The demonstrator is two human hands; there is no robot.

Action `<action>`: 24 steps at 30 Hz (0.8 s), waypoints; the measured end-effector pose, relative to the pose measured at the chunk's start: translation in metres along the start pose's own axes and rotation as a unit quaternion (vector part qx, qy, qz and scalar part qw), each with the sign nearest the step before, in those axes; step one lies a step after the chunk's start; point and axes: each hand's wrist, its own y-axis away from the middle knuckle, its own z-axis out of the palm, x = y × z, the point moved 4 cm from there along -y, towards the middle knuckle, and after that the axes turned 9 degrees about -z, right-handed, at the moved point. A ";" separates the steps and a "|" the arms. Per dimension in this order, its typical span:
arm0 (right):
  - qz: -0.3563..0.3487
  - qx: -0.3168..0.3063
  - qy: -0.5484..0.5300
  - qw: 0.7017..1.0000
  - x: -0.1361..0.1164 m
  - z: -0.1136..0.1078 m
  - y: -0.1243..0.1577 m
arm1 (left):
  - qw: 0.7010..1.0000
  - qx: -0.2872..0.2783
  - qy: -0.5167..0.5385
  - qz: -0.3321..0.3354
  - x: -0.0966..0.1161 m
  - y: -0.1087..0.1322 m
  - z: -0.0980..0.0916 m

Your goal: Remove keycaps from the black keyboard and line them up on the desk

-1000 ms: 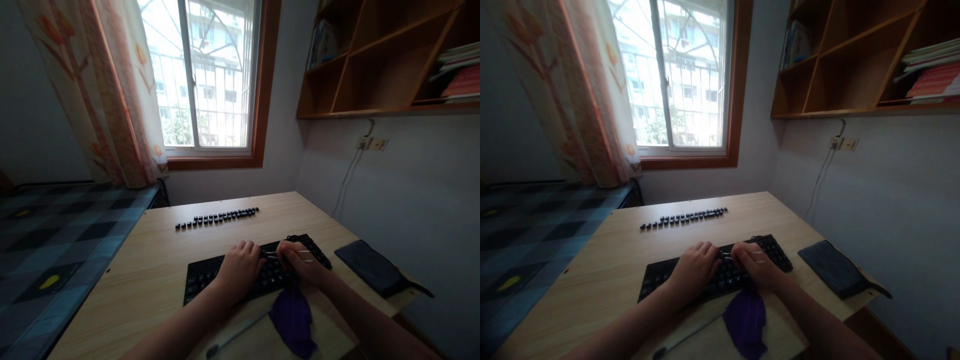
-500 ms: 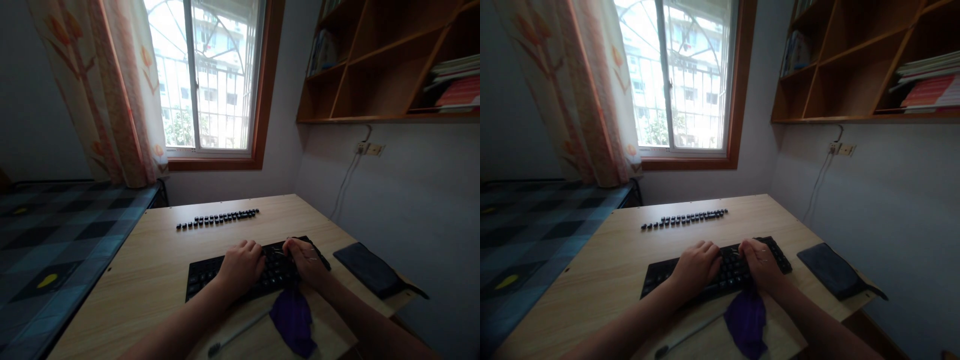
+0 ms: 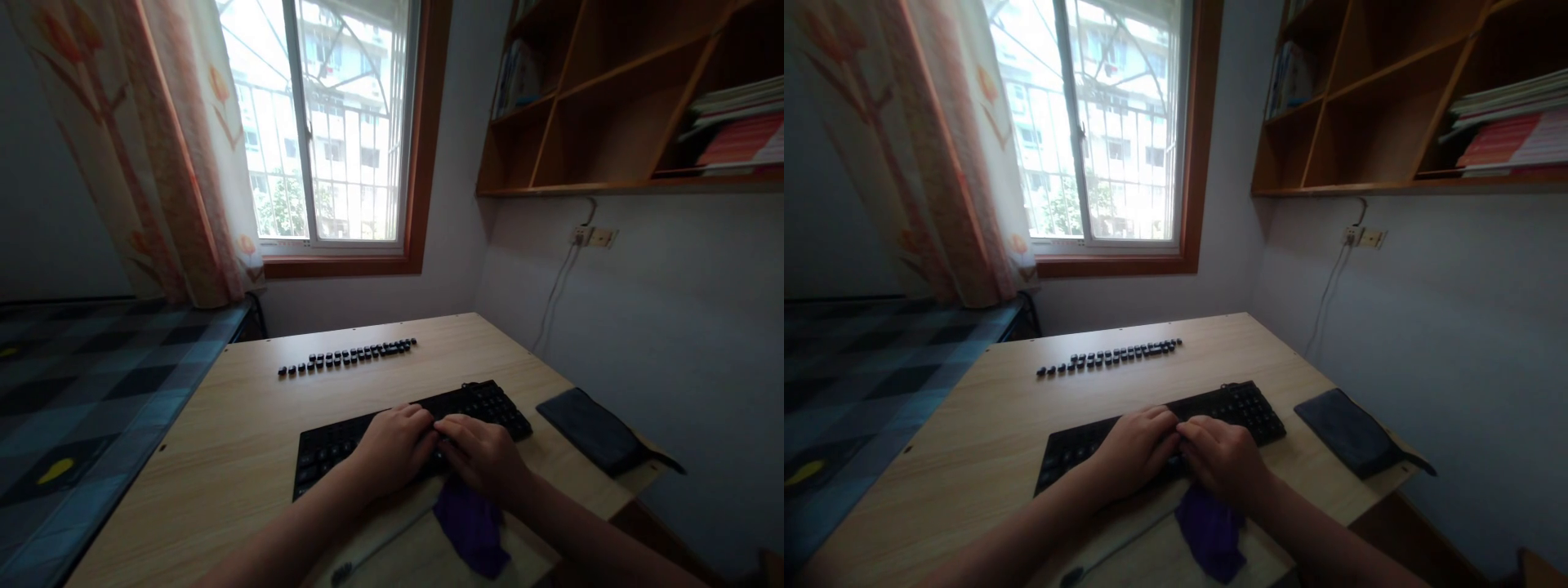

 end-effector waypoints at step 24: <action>0.270 -0.255 0.031 0.928 0.198 0.062 -0.046 | 0.971 0.040 -0.134 -0.195 -0.043 0.002 0.022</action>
